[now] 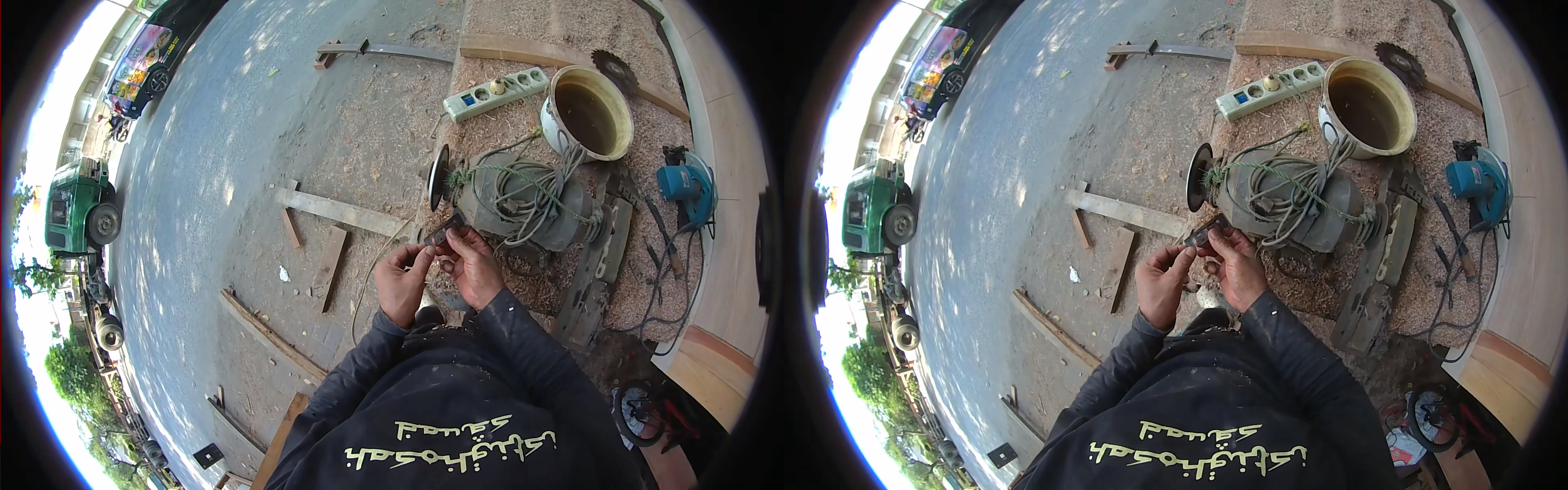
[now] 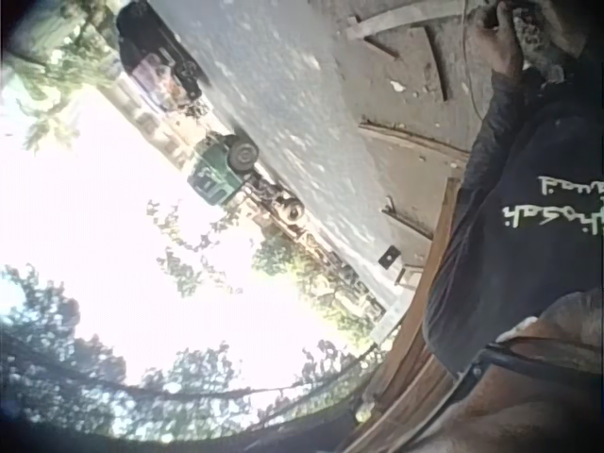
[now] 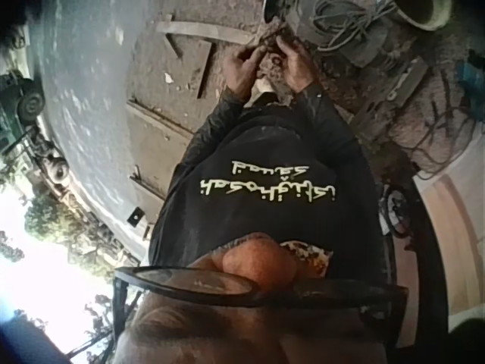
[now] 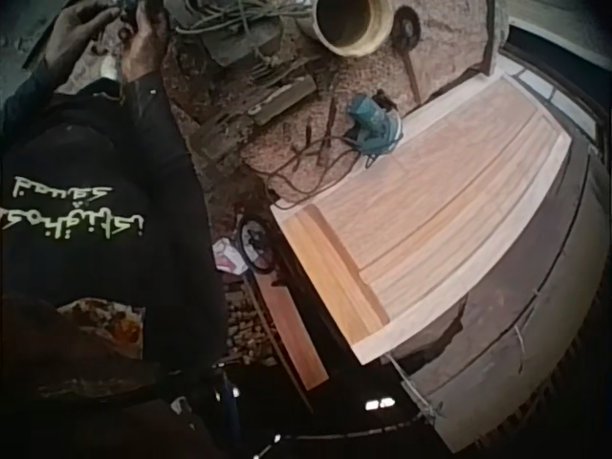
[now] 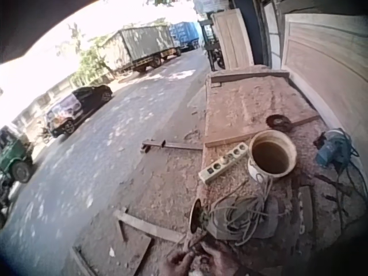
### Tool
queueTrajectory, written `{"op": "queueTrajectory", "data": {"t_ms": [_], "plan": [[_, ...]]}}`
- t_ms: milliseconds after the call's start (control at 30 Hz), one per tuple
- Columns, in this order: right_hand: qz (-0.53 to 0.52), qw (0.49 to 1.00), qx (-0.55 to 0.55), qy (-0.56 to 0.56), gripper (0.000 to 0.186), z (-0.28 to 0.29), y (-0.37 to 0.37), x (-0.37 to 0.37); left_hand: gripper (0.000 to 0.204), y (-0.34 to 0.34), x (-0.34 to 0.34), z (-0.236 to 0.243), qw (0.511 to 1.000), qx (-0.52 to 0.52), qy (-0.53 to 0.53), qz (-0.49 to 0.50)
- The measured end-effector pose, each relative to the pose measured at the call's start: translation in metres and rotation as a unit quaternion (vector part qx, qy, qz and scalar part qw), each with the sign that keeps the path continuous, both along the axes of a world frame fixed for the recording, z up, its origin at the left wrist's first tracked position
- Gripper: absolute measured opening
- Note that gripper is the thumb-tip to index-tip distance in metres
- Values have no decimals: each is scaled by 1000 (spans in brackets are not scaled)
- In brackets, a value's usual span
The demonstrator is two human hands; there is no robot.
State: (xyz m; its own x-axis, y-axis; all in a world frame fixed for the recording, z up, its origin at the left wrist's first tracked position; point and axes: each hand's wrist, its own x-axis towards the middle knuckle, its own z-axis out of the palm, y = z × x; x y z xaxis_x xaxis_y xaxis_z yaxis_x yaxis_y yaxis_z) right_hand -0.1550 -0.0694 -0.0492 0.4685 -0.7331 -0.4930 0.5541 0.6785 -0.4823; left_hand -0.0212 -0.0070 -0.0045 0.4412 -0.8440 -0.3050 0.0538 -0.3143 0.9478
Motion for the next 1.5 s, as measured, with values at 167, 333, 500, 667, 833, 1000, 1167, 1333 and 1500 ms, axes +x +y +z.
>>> {"op": "queueTrajectory", "data": {"t_ms": [167, 333, 500, 667, 833, 1000, 1167, 1333, 1500], "plan": [[-11, 1000, 7, -20, 9, -2, -7, 5, 22, -11, -3, -1, 998, -15, -66, -8], [-39, 999, 6, -4, 8, -8, -13, 13, 21, -18, -7, -6, 996, -15, -91, -2], [-67, 997, -3, 25, 14, -14, -20, 22, 21, -27, -8, -12, 989, -31, -148, -5], [-78, 997, 10, 26, 15, -14, -25, 29, 20, -33, -8, -7, 990, -23, -142, -12], [-139, 989, -7, 55, 14, 3, -23, 37, 20, -37, -6, -12, 989, -38, -144, -12], [-129, 990, -21, 45, 11, -20, -26, 37, 19, -42, -6, -12, 989, -39, -140, -16], [-156, 987, 2, 39, 8, -17, -28, 44, 23, -45, -6, -14, 989, -67, -133, 1], [-166, 985, 27, 28, 8, -20, -30, 47, 23, -48, -6, -13, 990, -60, -127, 1], [-178, 983, 4, 35, 8, -21, -30, 50, 20, -50, -6, -5, 991, -32, -130, -15]]}}
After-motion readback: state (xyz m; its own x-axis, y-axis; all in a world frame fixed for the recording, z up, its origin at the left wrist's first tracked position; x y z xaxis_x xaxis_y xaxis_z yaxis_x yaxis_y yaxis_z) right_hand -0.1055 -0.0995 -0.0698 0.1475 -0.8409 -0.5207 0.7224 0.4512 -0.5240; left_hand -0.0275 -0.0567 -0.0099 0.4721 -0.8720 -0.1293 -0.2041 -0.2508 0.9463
